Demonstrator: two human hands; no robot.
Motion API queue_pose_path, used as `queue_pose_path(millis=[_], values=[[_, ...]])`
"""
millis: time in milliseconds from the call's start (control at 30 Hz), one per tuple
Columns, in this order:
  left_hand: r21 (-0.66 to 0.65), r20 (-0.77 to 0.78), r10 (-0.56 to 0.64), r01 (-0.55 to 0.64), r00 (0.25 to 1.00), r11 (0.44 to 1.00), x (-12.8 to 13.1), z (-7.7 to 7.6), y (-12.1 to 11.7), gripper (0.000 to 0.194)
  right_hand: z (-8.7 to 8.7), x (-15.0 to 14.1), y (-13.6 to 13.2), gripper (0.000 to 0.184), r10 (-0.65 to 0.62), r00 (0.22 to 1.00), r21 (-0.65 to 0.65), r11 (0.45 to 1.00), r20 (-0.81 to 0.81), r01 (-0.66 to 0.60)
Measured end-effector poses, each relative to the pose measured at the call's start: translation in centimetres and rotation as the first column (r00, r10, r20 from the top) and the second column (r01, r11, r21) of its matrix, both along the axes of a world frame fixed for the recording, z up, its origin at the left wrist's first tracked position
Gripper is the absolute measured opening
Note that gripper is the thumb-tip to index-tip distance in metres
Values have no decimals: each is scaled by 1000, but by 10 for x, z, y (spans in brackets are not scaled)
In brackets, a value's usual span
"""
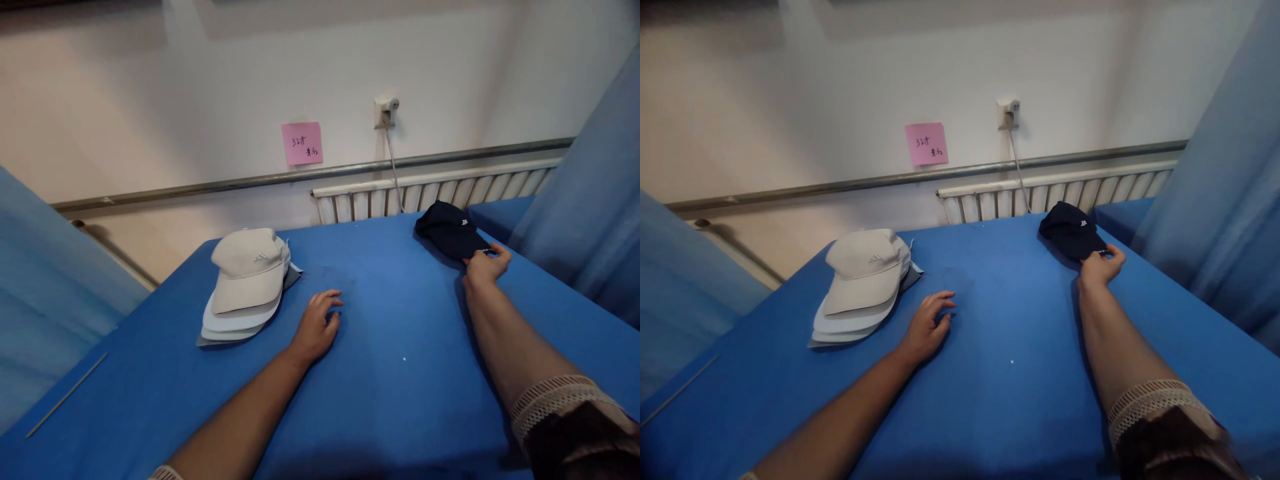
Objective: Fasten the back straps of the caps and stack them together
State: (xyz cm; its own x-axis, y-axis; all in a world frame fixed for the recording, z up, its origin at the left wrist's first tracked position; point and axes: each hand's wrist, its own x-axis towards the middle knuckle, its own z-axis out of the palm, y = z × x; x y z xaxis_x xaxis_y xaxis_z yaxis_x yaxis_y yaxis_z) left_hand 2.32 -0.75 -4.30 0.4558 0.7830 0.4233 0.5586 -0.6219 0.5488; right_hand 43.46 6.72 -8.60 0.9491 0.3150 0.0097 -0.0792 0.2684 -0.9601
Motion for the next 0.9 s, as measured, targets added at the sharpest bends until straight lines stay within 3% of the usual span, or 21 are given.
queue_pose_path(millis=[100, 200, 267, 333, 400, 467, 600, 700, 733, 767, 800, 867, 900], values=[[-93, 82, 15, -7, 997, 996, -1, -6, 6, 25, 12, -13, 1, 37, 61, 996, 76, 995, -59, -56], [-274, 247, 113, -43, 962, 961, -1, -8, 11, 29, 25, -35, -2, 23, 259, 961, 185, 953, -96, -239], [-467, 418, 229, -9, 879, 884, 0, -6, 14, 35, 30, -55, -6, 17, 394, 909, 230, 905, -139, -358], [-623, 585, 338, 141, 738, 769, 0, -2, 14, 46, 31, -77, -9, 15, 496, 847, 218, 863, -190, -456], [-677, 688, 409, 325, 600, 661, -1, 5, 12, 56, 27, -97, -12, 17, 557, 804, 181, 830, -208, -528], [-692, 712, 457, 418, 534, 589, -3, 11, 10, 61, 21, -109, -12, 18, 573, 800, 98, 819, -175, -565], [-725, 676, 491, 377, 548, 577, -5, 12, 9, 59, 18, -110, -13, 13, 499, 866, -218, 850, 37, -480], [-739, 655, 510, 336, 557, 584, -2, 7, 10, 54, 35, -115, -28, 18, 435, 859, -265, 891, 269, -369], [-745, 649, 520, 326, 555, 581, -2, 6, 11, 53, 43, -122, -38, 24, 406, 796, -224, 914, 449, -339], [-752, 643, 531, 320, 553, 577, -2, 5, 12, 53, 52, -133, -50, 26, 408, 670, -189, 907, 621, -377], [-757, 638, 539, 319, 549, 571, -2, 4, 12, 52, 60, -146, -62, 26, 446, 513, -194, 860, 733, -471], [-760, 639, 548, 337, 540, 556, -2, 5, 13, 51, 71, -176, -87, 24, 553, 143, -339, 674, 821, -656], [-757, 646, 544, 358, 535, 547, -3, 5, 12, 51, 73, -191, -97, 28, 576, -23, -431, 585, 817, -687]])
